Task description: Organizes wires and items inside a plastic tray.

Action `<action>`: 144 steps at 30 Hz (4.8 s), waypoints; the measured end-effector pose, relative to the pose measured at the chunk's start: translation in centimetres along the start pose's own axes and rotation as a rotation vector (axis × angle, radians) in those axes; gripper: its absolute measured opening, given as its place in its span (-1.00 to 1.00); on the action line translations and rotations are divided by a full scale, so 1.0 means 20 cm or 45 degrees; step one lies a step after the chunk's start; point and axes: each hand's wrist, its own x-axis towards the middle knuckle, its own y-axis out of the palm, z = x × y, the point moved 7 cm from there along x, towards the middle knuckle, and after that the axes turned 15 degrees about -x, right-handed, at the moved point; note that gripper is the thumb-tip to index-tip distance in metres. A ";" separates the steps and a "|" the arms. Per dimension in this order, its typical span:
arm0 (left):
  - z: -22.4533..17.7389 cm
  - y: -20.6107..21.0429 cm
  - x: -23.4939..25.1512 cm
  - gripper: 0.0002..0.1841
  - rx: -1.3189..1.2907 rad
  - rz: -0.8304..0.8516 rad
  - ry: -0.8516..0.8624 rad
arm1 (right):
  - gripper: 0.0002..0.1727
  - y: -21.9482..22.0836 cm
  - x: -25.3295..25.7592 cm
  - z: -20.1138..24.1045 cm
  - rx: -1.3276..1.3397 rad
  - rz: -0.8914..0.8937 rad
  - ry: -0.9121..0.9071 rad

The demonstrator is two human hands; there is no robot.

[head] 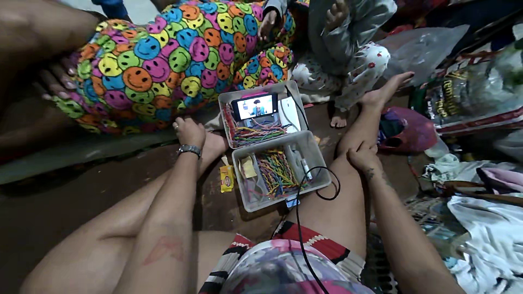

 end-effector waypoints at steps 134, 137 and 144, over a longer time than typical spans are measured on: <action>0.10 -0.01 -0.03 -0.47 -0.095 -0.055 -0.093 | -0.08 0.00 0.00 0.01 -0.003 -0.079 -0.012; 0.08 -0.02 -0.03 -0.45 -0.069 0.020 -0.069 | -0.32 -0.13 -0.16 0.12 0.181 -0.292 -0.225; 0.05 0.04 -0.16 -0.38 0.094 0.220 -0.090 | -0.59 0.06 -0.72 0.84 0.076 -0.030 -1.216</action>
